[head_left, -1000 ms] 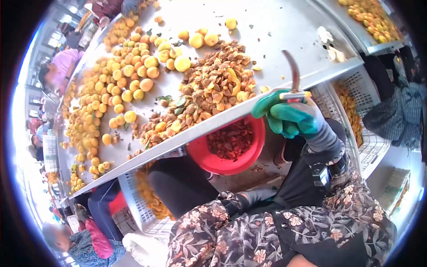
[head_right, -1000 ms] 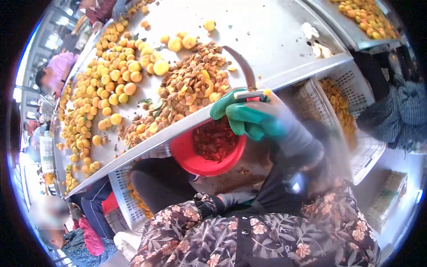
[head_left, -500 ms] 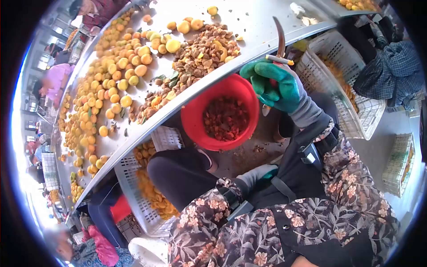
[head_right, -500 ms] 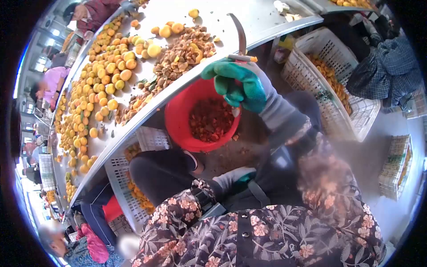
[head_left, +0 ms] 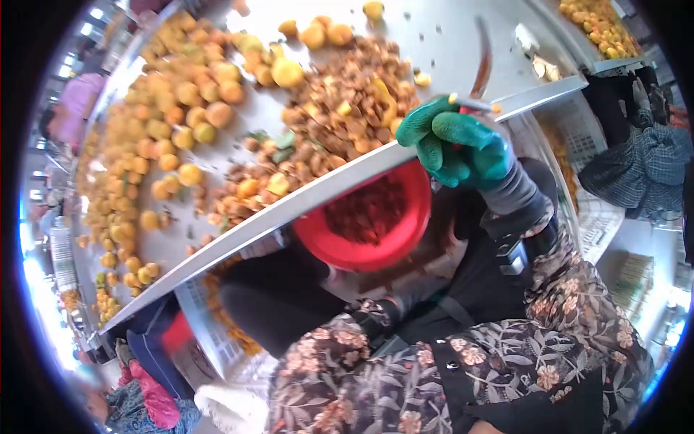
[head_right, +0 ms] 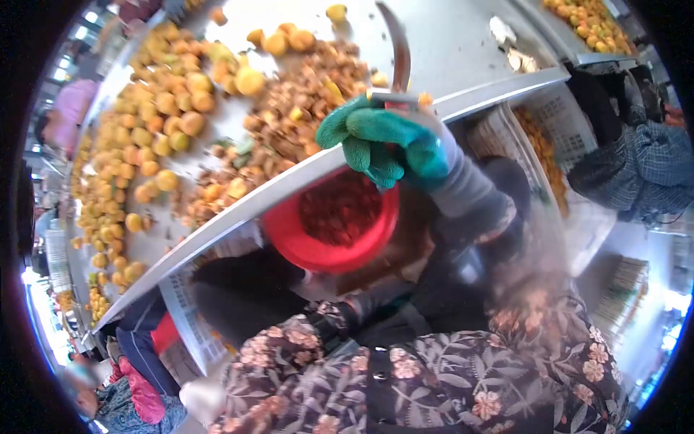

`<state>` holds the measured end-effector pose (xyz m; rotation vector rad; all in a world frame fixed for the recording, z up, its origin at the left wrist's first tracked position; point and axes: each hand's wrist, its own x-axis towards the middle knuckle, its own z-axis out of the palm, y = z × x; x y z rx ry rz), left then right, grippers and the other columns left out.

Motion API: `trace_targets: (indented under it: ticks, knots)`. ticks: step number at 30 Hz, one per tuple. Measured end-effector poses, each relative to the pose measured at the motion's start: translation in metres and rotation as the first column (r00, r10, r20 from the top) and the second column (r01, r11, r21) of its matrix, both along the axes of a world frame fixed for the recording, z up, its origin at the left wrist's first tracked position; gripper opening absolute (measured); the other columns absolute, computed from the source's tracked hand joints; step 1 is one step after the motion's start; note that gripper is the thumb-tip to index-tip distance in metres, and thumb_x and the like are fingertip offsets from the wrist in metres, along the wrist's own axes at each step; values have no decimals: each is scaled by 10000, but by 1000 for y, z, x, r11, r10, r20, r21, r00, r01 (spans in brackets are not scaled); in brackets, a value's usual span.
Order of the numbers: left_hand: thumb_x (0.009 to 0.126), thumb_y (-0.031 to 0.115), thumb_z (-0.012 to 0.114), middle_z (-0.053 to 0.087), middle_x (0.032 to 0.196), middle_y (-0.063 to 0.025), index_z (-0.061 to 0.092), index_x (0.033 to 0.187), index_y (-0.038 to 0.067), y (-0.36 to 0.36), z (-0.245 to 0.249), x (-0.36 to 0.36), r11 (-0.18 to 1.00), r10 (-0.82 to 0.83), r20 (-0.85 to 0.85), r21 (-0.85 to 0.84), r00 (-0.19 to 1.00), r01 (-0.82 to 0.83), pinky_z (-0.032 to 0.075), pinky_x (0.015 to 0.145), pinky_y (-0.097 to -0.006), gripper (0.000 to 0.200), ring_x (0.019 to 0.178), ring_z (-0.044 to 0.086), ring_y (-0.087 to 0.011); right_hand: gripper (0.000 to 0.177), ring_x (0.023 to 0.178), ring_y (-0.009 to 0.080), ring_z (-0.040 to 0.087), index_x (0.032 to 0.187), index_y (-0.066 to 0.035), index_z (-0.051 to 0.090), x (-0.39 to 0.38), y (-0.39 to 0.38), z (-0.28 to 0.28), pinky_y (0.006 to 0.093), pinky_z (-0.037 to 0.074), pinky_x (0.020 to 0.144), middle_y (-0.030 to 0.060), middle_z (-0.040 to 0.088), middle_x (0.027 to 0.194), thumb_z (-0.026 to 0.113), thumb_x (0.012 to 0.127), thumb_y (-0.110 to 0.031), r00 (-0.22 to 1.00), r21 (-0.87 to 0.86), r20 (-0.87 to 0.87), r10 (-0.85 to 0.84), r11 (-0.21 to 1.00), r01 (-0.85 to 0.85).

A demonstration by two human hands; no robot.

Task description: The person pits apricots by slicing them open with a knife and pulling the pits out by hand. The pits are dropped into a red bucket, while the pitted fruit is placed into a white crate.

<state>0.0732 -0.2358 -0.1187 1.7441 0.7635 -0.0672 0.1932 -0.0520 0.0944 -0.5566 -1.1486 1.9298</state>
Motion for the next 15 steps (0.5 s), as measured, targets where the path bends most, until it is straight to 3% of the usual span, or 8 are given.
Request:
trace_targets:
  ticks: [2,3,6,7,10,11,13,15]
  knots:
    - [856,258,486,628,1008,-151,599,1080,39,3,-13,-7,997,-29,147,-63,989,39,447,801,-377,333,885,594,-251,254,465,73,492,978,46,622,-5,-17,0,176,374,412,66,608,739,465,910,-142,999,99,-13,-37,994,38]
    - [869,267,497,623,1038,-138,588,1093,34,17,27,-10,961,82,-123,-255,989,-111,449,821,-348,336,913,592,-210,315,465,81,481,1069,73,566,-7,-25,-3,187,391,427,73,605,736,467,910,-181,976,163,18,-218,964,212]
    - [904,237,484,605,1093,-127,547,1169,-16,21,120,-54,786,545,62,-386,836,-483,442,876,-301,372,995,580,-175,413,520,69,485,1228,37,491,12,-33,5,181,413,479,74,609,785,477,901,-214,885,323,224,-408,888,328]
    - [920,221,516,628,923,-42,589,1114,4,17,152,-71,727,674,309,-441,671,-527,448,737,-233,300,862,576,-103,316,607,116,553,1130,-28,555,18,-22,6,225,451,545,88,628,874,493,877,-206,745,443,453,-489,849,288]
    - [920,151,496,647,978,-82,596,1115,-11,11,234,-118,567,739,495,-91,457,-819,436,809,-240,273,904,587,-127,276,879,276,631,1025,-106,621,32,21,13,370,489,770,135,650,981,538,799,-240,65,685,729,-682,724,-86]
    - [926,139,482,649,963,-86,601,1094,-36,9,255,-126,340,756,579,53,306,-939,435,811,-237,270,896,581,-123,283,929,306,614,1023,-107,625,36,32,17,395,470,818,146,646,994,533,789,-237,-51,643,758,-650,758,-106]
    - [931,144,491,618,1038,-87,565,1133,-57,28,248,-172,-6,711,699,114,76,-993,430,816,-235,295,892,538,-101,271,923,348,610,970,-91,626,43,68,8,439,465,818,175,644,939,522,761,-230,-149,645,739,-657,754,-122]
    - [925,147,493,588,1080,-117,551,1165,-8,47,253,-209,-182,806,566,518,174,-836,445,823,-290,292,931,551,-173,275,929,344,610,966,-83,626,48,95,-4,435,467,818,179,645,934,525,760,-235,-185,641,730,-658,753,-151]
